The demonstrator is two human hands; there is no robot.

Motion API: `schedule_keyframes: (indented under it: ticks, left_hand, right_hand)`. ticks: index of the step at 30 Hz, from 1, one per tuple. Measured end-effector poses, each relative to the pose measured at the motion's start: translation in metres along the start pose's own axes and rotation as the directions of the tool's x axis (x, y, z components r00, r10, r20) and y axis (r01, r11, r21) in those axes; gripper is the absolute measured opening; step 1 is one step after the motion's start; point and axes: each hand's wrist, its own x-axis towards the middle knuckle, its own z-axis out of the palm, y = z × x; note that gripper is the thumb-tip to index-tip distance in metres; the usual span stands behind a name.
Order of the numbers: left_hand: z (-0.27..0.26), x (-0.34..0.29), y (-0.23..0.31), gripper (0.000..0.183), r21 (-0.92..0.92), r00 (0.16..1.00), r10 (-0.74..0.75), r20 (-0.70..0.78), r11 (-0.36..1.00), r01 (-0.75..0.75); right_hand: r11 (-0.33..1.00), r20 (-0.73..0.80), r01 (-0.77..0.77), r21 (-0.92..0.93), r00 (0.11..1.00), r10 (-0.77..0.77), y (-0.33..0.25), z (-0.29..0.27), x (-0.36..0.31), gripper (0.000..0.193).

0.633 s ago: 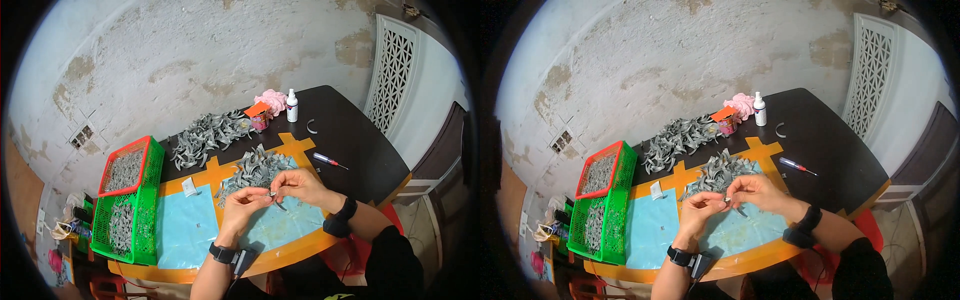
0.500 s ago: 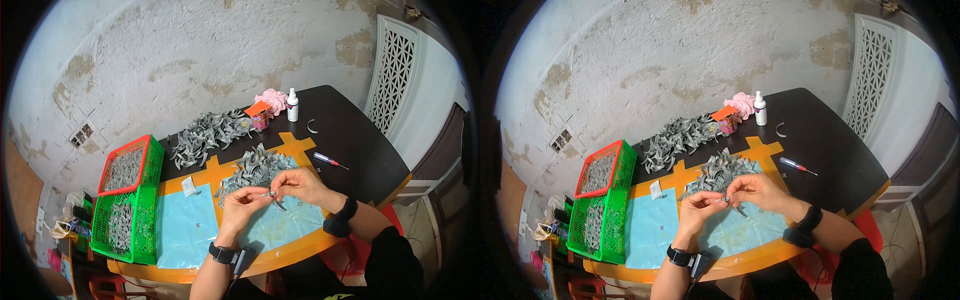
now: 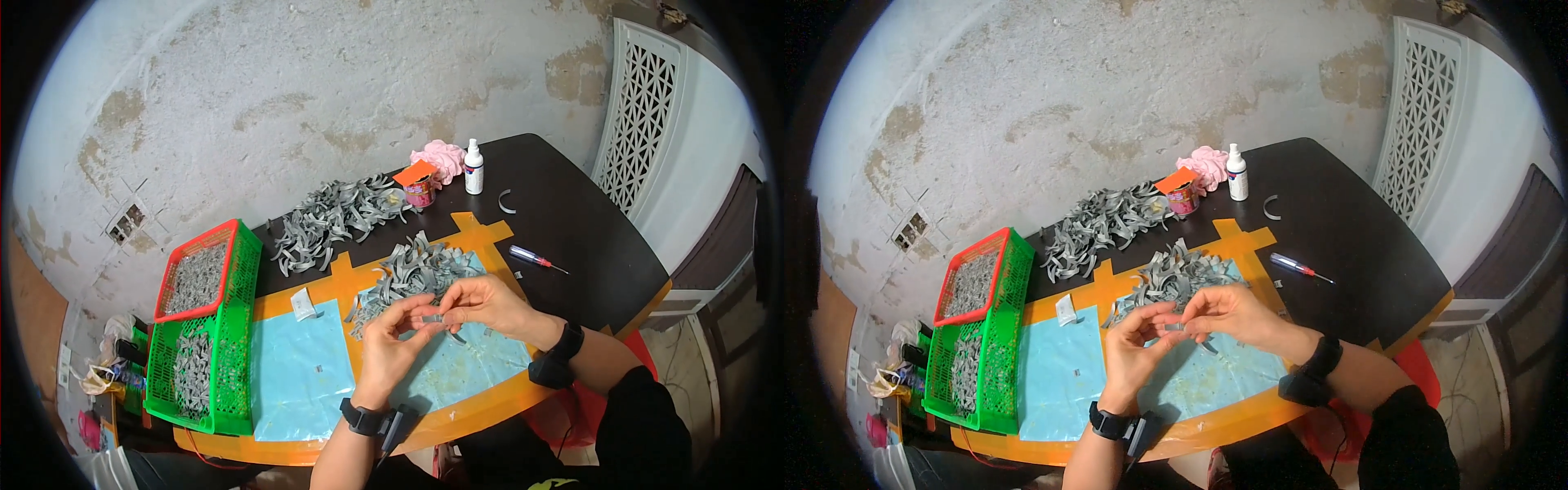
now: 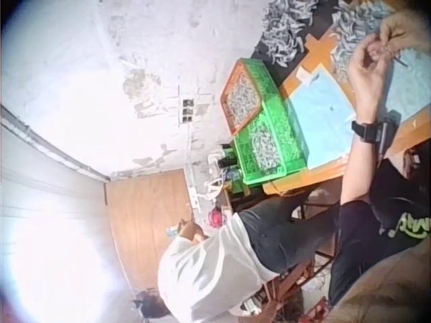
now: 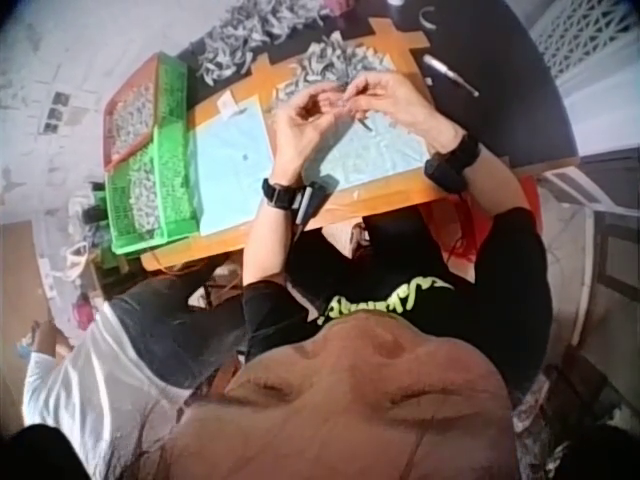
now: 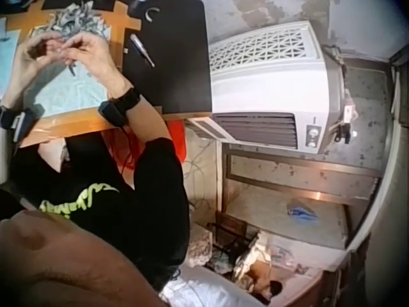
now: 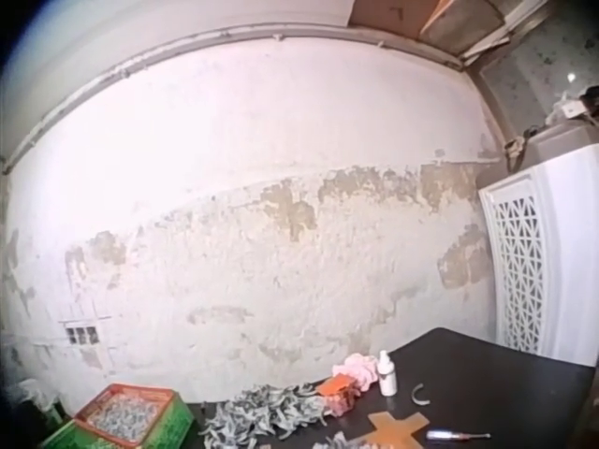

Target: Assembling small decorative or functional components for shoes by hand.

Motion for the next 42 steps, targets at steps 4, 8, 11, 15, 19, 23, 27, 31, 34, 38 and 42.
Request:
schedule_keyframes:
  ticks: [4, 8, 11, 15, 19, 23, 27, 31, 34, 38, 42]
  left_hand:
    - [-0.001, -0.001, 0.000, 0.038, -0.151, 0.999, -0.046, 0.019, 0.987, 0.048]
    - [-0.001, 0.000, 0.002, 0.037, -0.144, 0.999, -0.045, 0.028, 0.988, 0.049]
    - [0.006, 0.003, 0.001, 0.037, -0.153, 0.999, -0.025, 0.044, 0.988, 0.032]
    - [0.007, -0.001, 0.001, 0.033, 0.021, 0.998, -0.013, -0.067, 1.000, 0.015]
    - [0.003, -0.007, -0.004, 0.029, 0.027, 0.998, 0.029, -0.057, 0.999, -0.027]
    - [0.004, -0.007, -0.003, 0.026, -0.048, 0.999, -0.009, -0.037, 0.999, 0.007]
    - [0.010, 0.001, -0.005, 0.024, -0.233, 0.997, -0.068, 0.029, 0.970, 0.073]
    - [0.003, 0.000, -0.009, 0.023, -0.263, 0.990, -0.138, -0.022, 0.956, 0.128]
    - [-0.002, 0.000, -0.016, 0.026, -0.248, 0.988, -0.151, 0.028, 0.957, 0.153]
    - [0.005, 0.001, 0.027, 0.037, 0.394, 0.875, 0.484, -0.011, 0.806, -0.441]
    - [0.009, -0.002, 0.028, 0.031, 0.331, 0.909, 0.411, 0.063, 0.851, -0.408]
  right_hand:
    - [1.000, 0.003, 0.003, 0.004, 1.000, -0.003, 0.000, -0.001, 0.000, 0.009]
    - [0.999, 0.001, -0.007, 0.035, 1.000, 0.007, 0.004, -0.005, 0.000, 0.009]
    - [0.999, -0.030, -0.030, 0.020, 0.999, 0.031, -0.003, -0.007, -0.005, 0.011]
    - [0.996, 0.036, -0.058, 0.070, 0.998, 0.055, 0.009, -0.009, 0.000, 0.018]
    - [0.969, 0.129, -0.140, 0.206, 0.985, 0.115, 0.010, -0.001, 0.007, 0.019]
    - [0.987, 0.074, -0.103, 0.121, 0.993, 0.095, 0.001, -0.002, 0.003, 0.018]
    - [0.980, 0.079, -0.106, 0.166, 0.992, 0.094, 0.008, -0.009, -0.002, 0.017]
    - [0.988, 0.013, -0.089, 0.128, 0.996, 0.088, 0.006, -0.002, 0.001, 0.017]
    - [0.991, -0.022, -0.076, 0.107, 0.997, 0.079, 0.002, 0.001, 0.000, 0.019]
    - [0.991, -0.271, 0.117, 0.072, 0.958, -0.093, -0.013, -0.021, 0.004, 0.021]
    - [0.994, -0.149, 0.059, 0.092, 0.988, -0.045, -0.014, -0.017, 0.002, 0.021]
